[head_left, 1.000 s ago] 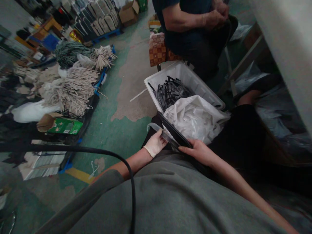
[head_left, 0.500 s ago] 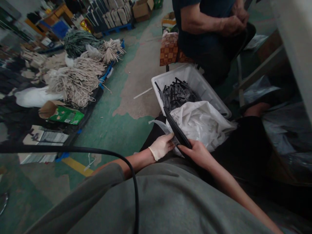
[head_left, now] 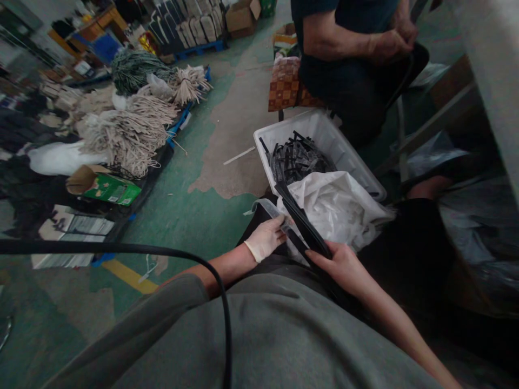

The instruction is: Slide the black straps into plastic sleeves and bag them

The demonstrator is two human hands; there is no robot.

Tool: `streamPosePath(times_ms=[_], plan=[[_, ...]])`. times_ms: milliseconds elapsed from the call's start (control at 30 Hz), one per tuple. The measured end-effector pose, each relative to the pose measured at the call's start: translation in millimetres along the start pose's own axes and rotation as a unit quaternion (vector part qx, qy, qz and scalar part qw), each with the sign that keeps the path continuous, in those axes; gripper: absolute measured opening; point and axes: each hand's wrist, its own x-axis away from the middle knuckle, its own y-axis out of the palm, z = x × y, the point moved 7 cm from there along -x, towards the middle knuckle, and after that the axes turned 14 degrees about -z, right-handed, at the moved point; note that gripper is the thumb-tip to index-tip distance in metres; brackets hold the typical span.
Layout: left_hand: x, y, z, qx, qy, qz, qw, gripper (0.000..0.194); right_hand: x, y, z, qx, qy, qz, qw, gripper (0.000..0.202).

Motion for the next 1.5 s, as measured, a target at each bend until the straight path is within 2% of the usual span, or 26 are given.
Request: streamPosePath(times_ms=[67, 167, 233, 300, 400, 467, 633, 733, 867, 933, 1033, 1133, 1200, 1267, 1300, 1400, 1500], plan=[[0.1, -1.4, -4.5, -0.005, -0.018, -0.005, 1.000, 0.021, 3.2, -0.2, 1.8, 0.010, -0.004, 0.014, 1.000, 0.034], [3.3, 8.2, -26.5, -0.028, -0.096, -0.049, 0.994, 0.022, -2.9, -2.4, -0.4, 0.025, -0.002, 0.046, 0.999, 0.033], [5.7, 13.7, -32.7, -0.030, -0.117, -0.054, 0.991, 0.022, -9.7, -5.2, -1.9, -0.008, -0.010, 0.057, 0.998, 0.033], [7.2, 15.8, -26.7, -0.015, -0.112, -0.041, 0.993, 0.021, -13.2, -11.0, 1.1, -0.084, -0.017, 0.071, 0.994, 0.035], [9.4, 15.2, -8.5, 0.025, -0.115, -0.027, 0.993, 0.019, -5.4, -26.9, 12.4, -0.197, -0.032, 0.149, 0.968, 0.036], [9.9, 13.5, 3.6, 0.048, -0.111, -0.021, 0.992, 0.018, 3.2, -31.8, 17.0, -0.221, -0.055, 0.184, 0.956, 0.034], [3.6, 11.1, 12.8, 0.062, -0.099, -0.027, 0.993, 0.018, 12.7, -11.2, 6.7, -0.170, -0.156, 0.133, 0.964, 0.032], [-3.1, 9.9, 5.9, 0.050, -0.101, -0.040, 0.993, 0.014, 18.0, -4.6, -6.5, -0.116, -0.226, 0.141, 0.957, 0.024], [-7.6, 9.6, -12.0, 0.035, -0.114, -0.055, 0.991, 0.013, 19.2, -6.7, -19.5, -0.077, -0.271, 0.143, 0.949, 0.014], [-6.8, 13.0, -20.1, 0.033, -0.113, -0.061, 0.991, 0.013, 13.4, -9.1, -18.9, -0.063, -0.248, 0.144, 0.956, 0.013], [0.0, 24.7, -31.7, 0.028, -0.146, -0.090, 0.985, 0.017, 0.4, -15.6, -7.1, -0.101, -0.174, 0.159, 0.967, 0.025], [10.7, 37.5, -37.1, 0.009, -0.204, -0.160, 0.966, 0.038, -8.5, -17.5, 2.7, -0.182, -0.138, 0.124, 0.966, 0.033], [16.5, 36.4, -37.0, 0.002, -0.246, -0.183, 0.952, 0.052, -6.2, -19.8, 7.2, -0.210, -0.121, 0.108, 0.964, 0.034], [16.5, 23.3, -31.1, 0.010, -0.263, -0.152, 0.953, 0.061, 3.5, -24.8, 12.6, -0.236, -0.100, 0.119, 0.959, 0.037], [13.6, 13.6, -24.2, 0.024, -0.250, -0.121, 0.960, 0.063, 9.9, -27.1, 14.8, -0.255, -0.092, 0.125, 0.954, 0.038], [-2.2, -19.5, 12.4, 0.091, -0.136, -0.012, 0.986, 0.061, 29.1, -29.8, 12.7, -0.327, -0.102, 0.106, 0.933, 0.035], [-15.6, -46.1, 59.4, 0.123, 0.011, 0.080, 0.989, 0.051, 40.8, -27.2, -2.8, -0.359, -0.163, 0.045, 0.918, 0.035]])
